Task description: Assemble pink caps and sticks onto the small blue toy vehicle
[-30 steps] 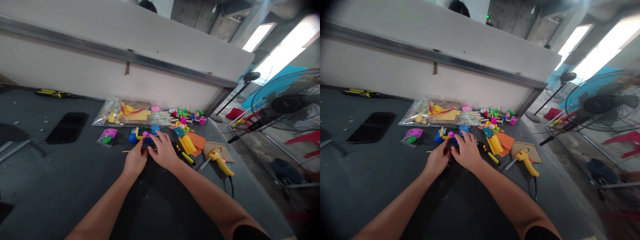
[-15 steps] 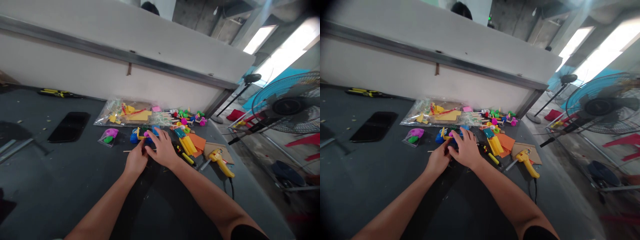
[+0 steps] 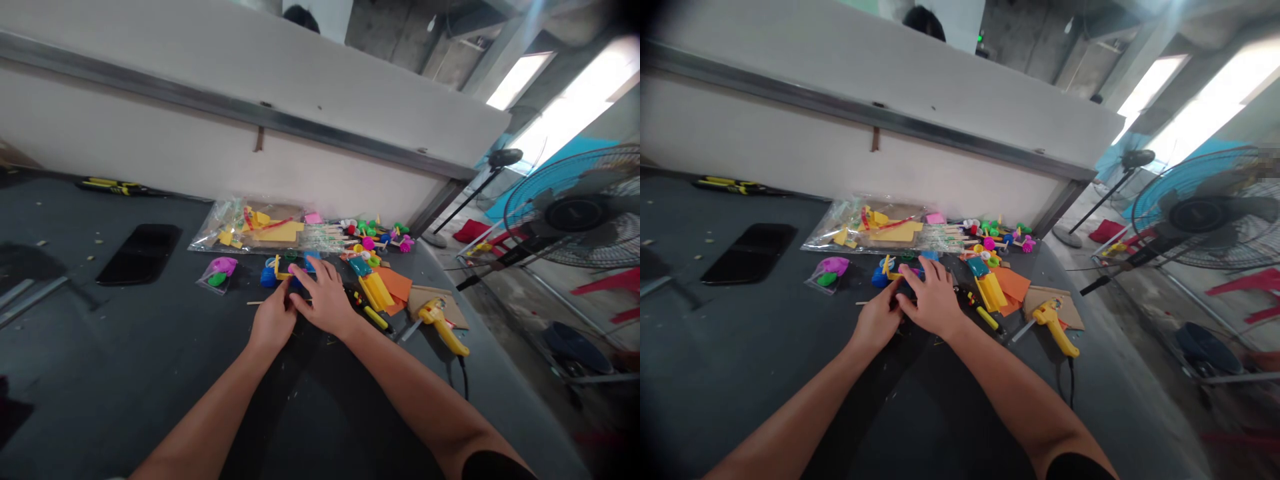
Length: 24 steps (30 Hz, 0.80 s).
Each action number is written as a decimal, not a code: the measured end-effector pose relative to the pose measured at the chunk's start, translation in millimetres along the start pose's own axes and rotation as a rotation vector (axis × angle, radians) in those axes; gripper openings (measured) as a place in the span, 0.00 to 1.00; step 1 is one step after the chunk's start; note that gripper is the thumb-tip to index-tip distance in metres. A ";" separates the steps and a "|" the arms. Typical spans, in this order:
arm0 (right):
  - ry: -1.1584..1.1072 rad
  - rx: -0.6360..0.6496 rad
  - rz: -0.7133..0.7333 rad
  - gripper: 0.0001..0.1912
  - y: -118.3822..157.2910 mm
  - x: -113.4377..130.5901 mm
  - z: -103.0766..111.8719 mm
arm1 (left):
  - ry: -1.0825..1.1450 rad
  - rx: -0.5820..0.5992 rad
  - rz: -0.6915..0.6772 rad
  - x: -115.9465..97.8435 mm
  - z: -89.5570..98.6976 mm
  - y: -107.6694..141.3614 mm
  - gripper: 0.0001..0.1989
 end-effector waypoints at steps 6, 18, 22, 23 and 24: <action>-0.240 -0.153 -0.106 0.28 -1.3 -30.2 3.3 | -0.002 -0.005 0.013 3.5 -0.6 -1.3 0.26; -0.559 -0.168 -0.340 0.26 2.1 -78.4 -39.6 | 0.034 -0.106 -0.105 -19.3 15.2 12.4 0.17; -0.465 -0.165 -0.318 0.25 0.3 -75.0 -39.7 | -0.093 -0.027 -0.269 -32.6 4.8 18.2 0.22; -0.448 -0.164 -0.314 0.25 -0.1 -73.7 -39.2 | -0.105 -0.010 -0.277 -33.0 2.8 18.4 0.22; -0.435 -0.162 -0.309 0.25 -0.5 -72.2 -38.7 | -0.116 -0.001 -0.274 -32.5 1.9 18.2 0.22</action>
Point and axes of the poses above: each hand's wrist, its own y-axis away from the middle knuckle, its own z-axis out of the back of the hand, x = y × z, the point moved 10 cm from there along -y, towards the middle knuckle, and after that the axes turned 6 degrees about y, right-handed, at the moved point
